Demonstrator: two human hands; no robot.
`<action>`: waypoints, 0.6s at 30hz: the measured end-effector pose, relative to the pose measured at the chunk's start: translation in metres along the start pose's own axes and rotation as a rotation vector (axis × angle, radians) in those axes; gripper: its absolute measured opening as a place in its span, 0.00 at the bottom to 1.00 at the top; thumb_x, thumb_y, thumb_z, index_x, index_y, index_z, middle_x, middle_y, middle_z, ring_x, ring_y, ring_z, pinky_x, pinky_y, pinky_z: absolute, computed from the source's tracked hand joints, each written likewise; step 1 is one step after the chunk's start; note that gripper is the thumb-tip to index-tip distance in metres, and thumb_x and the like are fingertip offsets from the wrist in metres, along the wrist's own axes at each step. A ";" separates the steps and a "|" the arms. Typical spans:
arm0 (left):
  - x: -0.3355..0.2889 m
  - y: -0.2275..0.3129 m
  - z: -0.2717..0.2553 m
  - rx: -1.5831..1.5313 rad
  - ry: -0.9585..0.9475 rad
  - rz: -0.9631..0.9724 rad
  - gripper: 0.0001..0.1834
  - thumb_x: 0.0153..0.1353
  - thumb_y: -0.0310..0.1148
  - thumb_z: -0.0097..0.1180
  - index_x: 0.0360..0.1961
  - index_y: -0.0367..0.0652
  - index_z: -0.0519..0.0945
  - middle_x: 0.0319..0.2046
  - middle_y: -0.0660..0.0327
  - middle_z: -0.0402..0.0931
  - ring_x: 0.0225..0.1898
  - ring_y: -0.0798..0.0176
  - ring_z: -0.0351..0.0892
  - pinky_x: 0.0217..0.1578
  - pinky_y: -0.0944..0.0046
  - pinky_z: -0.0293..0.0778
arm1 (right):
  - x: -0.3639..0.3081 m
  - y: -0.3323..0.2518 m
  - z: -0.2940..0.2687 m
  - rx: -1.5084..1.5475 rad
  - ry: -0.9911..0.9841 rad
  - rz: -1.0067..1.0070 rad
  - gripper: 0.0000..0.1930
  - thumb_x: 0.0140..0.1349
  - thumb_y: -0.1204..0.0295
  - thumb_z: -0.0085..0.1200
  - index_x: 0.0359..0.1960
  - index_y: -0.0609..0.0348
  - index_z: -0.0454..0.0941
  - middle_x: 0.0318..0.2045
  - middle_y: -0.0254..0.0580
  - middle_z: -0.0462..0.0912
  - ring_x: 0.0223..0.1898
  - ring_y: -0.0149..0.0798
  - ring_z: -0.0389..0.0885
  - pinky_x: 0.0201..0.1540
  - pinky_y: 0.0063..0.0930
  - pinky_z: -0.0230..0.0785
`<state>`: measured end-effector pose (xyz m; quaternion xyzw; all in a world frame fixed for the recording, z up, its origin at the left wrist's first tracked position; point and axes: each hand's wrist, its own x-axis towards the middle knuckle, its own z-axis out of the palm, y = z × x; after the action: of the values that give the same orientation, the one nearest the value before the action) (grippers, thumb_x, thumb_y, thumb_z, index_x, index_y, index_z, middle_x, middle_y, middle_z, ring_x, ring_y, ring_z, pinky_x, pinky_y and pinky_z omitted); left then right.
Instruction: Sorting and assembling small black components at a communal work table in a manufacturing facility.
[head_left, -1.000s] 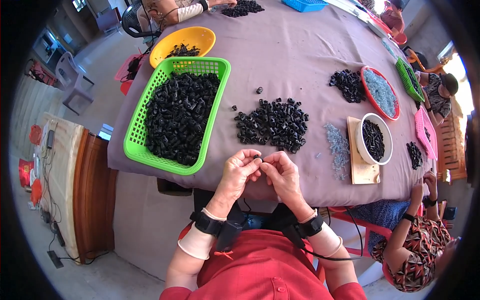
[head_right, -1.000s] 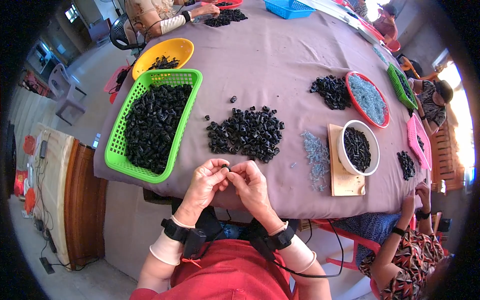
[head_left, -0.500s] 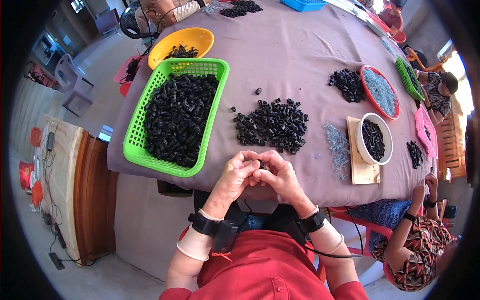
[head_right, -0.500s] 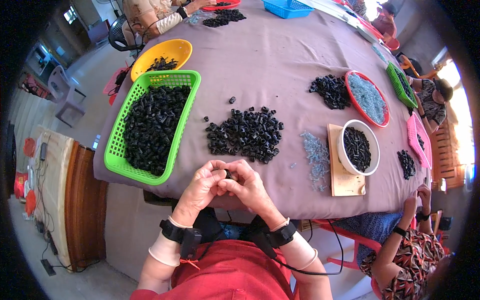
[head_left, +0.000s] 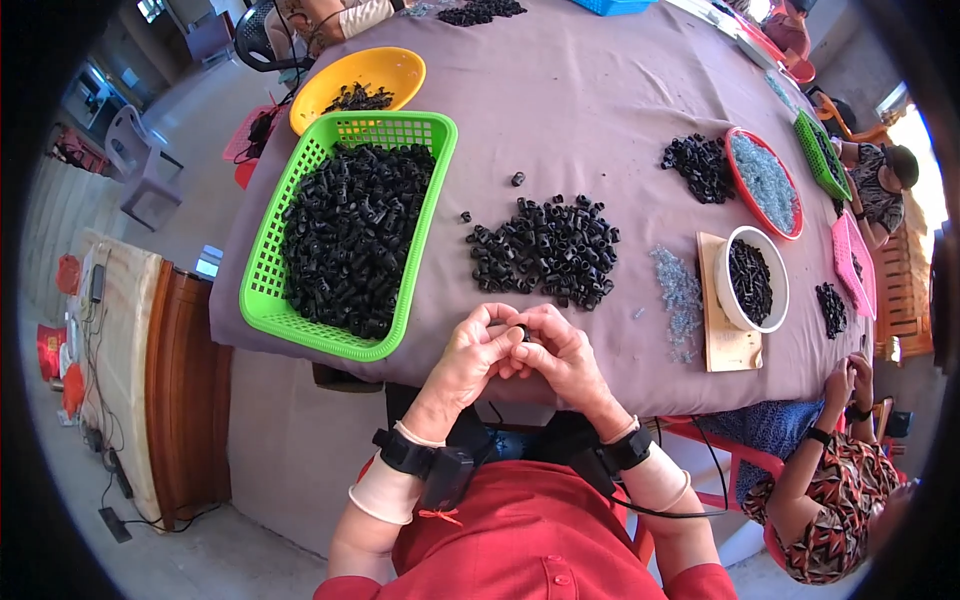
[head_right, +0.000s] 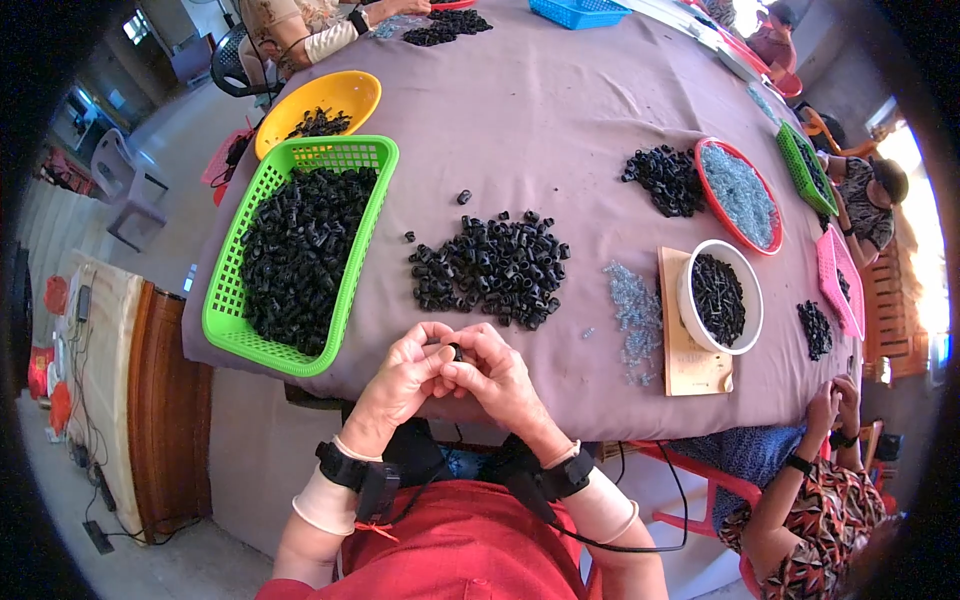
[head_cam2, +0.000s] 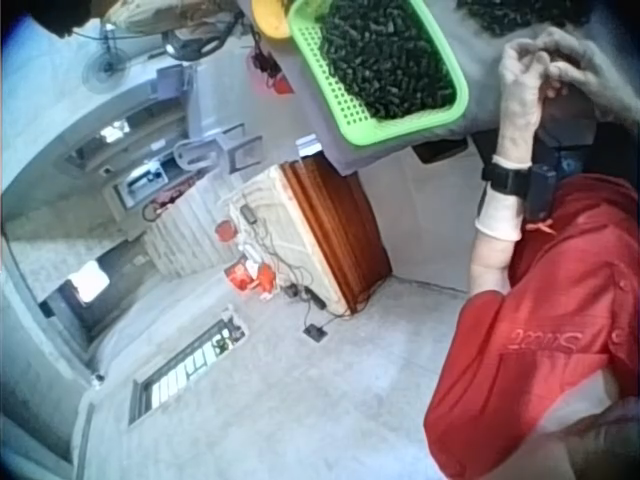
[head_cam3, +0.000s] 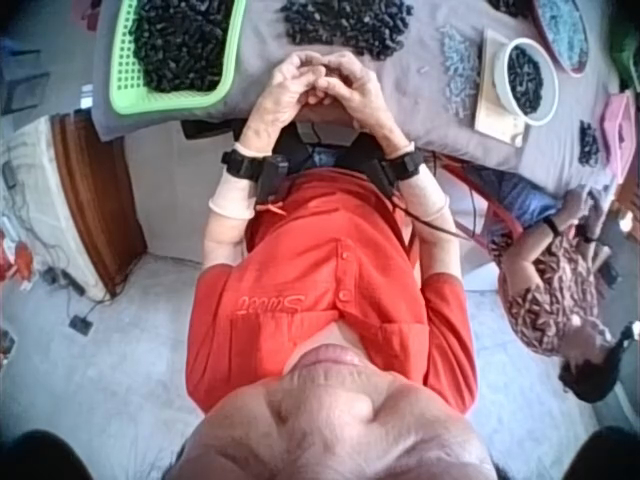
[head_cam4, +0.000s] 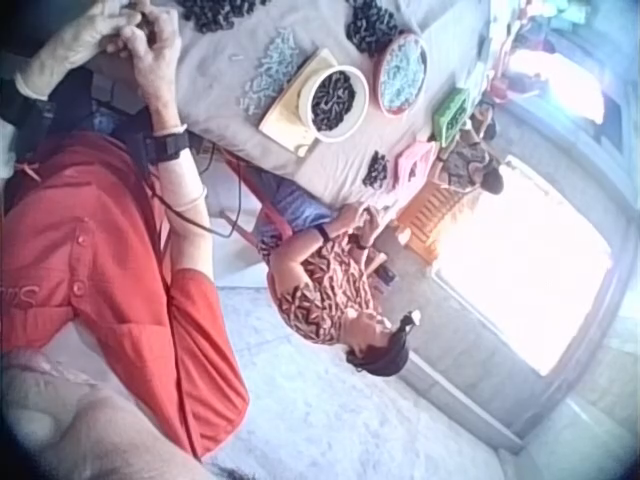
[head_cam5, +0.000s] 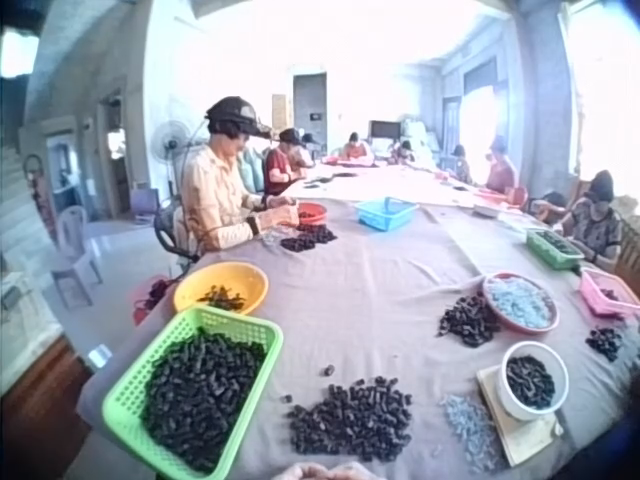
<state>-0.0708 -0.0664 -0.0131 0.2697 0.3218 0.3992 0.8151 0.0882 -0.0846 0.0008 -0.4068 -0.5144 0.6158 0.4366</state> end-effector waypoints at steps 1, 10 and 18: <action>-0.001 0.000 0.001 0.000 0.001 -0.001 0.16 0.59 0.28 0.57 0.45 0.39 0.65 0.24 0.62 0.74 0.20 0.71 0.72 0.21 0.74 0.69 | 0.000 0.000 0.001 -0.053 0.020 -0.009 0.13 0.60 0.73 0.54 0.45 0.65 0.73 0.36 0.34 0.71 0.29 0.25 0.76 0.29 0.18 0.71; 0.002 -0.002 0.006 -0.096 -0.014 0.020 0.17 0.59 0.28 0.56 0.46 0.39 0.64 0.27 0.61 0.75 0.21 0.70 0.74 0.21 0.73 0.71 | 0.002 0.000 0.009 -0.077 0.098 -0.009 0.12 0.61 0.73 0.54 0.44 0.64 0.73 0.35 0.36 0.70 0.28 0.25 0.75 0.28 0.18 0.69; -0.007 0.000 0.014 0.076 0.132 0.055 0.09 0.61 0.27 0.53 0.42 0.42 0.69 0.27 0.61 0.76 0.19 0.76 0.69 0.18 0.77 0.65 | -0.025 -0.029 -0.024 -0.838 0.270 -0.288 0.10 0.55 0.82 0.52 0.40 0.65 0.74 0.37 0.46 0.72 0.30 0.41 0.76 0.31 0.29 0.69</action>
<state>-0.0637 -0.0744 -0.0018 0.2825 0.3823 0.4255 0.7700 0.1215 -0.0992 0.0271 -0.5490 -0.7087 0.2294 0.3790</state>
